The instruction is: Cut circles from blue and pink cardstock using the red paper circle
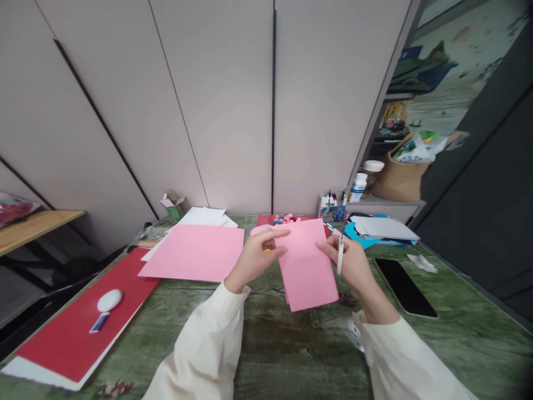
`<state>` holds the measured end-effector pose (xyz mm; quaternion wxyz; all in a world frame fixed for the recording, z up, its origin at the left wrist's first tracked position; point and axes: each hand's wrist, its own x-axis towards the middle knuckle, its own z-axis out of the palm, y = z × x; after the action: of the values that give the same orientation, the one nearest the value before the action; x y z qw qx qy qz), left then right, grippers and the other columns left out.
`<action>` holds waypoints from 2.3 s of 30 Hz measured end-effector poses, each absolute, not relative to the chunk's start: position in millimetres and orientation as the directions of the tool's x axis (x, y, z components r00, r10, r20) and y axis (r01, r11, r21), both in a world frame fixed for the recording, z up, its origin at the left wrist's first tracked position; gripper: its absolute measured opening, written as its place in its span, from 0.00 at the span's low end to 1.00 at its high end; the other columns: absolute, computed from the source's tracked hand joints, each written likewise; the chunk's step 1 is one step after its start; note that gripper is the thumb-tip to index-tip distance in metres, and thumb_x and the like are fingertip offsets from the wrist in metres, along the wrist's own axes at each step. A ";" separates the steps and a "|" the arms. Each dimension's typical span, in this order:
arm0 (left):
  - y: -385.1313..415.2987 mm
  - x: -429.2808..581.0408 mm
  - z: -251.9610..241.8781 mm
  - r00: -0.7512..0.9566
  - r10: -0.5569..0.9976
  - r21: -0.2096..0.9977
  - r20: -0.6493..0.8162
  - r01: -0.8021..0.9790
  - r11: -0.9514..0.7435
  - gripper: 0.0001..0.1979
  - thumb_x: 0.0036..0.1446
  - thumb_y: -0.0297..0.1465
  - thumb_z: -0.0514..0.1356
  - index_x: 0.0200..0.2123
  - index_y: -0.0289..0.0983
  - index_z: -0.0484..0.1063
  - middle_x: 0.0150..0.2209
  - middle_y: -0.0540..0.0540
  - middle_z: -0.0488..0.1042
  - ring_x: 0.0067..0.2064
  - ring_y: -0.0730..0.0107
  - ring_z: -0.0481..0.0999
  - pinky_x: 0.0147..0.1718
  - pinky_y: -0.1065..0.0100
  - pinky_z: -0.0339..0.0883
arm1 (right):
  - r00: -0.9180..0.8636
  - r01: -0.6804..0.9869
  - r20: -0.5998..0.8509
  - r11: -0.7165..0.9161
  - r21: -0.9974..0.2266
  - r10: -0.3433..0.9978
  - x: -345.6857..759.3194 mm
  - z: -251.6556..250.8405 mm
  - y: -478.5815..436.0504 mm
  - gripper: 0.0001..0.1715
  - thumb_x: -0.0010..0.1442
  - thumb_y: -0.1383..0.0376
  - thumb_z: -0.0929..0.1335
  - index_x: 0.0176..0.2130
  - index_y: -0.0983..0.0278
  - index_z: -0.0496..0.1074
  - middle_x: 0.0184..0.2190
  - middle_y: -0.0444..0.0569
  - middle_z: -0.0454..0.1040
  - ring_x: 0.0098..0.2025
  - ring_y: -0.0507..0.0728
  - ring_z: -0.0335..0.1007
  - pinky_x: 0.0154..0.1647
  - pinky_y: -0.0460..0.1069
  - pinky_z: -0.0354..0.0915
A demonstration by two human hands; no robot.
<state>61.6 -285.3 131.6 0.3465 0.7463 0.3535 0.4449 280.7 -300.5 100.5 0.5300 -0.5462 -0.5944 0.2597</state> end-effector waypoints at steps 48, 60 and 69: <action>-288.0 59.6 133.4 0.436 0.822 0.800 0.366 0.304 -0.517 0.31 0.46 0.27 0.63 0.54 0.44 0.61 0.51 0.44 0.66 0.36 0.70 0.68 0.32 0.68 0.64 | 0.155 0.283 0.354 0.302 -0.910 0.922 274.3 105.7 -303.9 0.17 0.52 0.55 0.67 0.22 0.64 0.64 0.17 0.40 0.58 0.19 0.48 0.50 0.20 0.45 0.48; -293.2 57.6 138.6 0.447 0.820 0.767 0.358 0.361 -0.531 0.37 0.44 0.26 0.63 0.57 0.46 0.55 0.52 0.44 0.63 0.35 0.71 0.66 0.32 0.67 0.65 | 0.100 0.293 0.318 0.278 -0.915 0.943 279.6 104.4 -300.9 0.16 0.50 0.55 0.68 0.23 0.65 0.66 0.18 0.40 0.60 0.20 0.48 0.51 0.21 0.45 0.50; -295.5 58.7 144.1 0.499 0.748 0.741 0.437 0.272 -0.614 0.31 0.43 0.22 0.63 0.52 0.45 0.62 0.54 0.49 0.64 0.55 0.64 0.61 0.54 0.60 0.56 | 0.096 0.331 0.352 0.304 -0.893 0.931 272.9 109.1 -307.1 0.18 0.50 0.53 0.68 0.22 0.65 0.67 0.16 0.40 0.60 0.18 0.48 0.51 0.18 0.45 0.48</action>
<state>58.7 -295.5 144.1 0.3063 0.8098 0.3150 0.3888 272.9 -307.1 109.1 0.5294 -0.5172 -0.6097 0.2835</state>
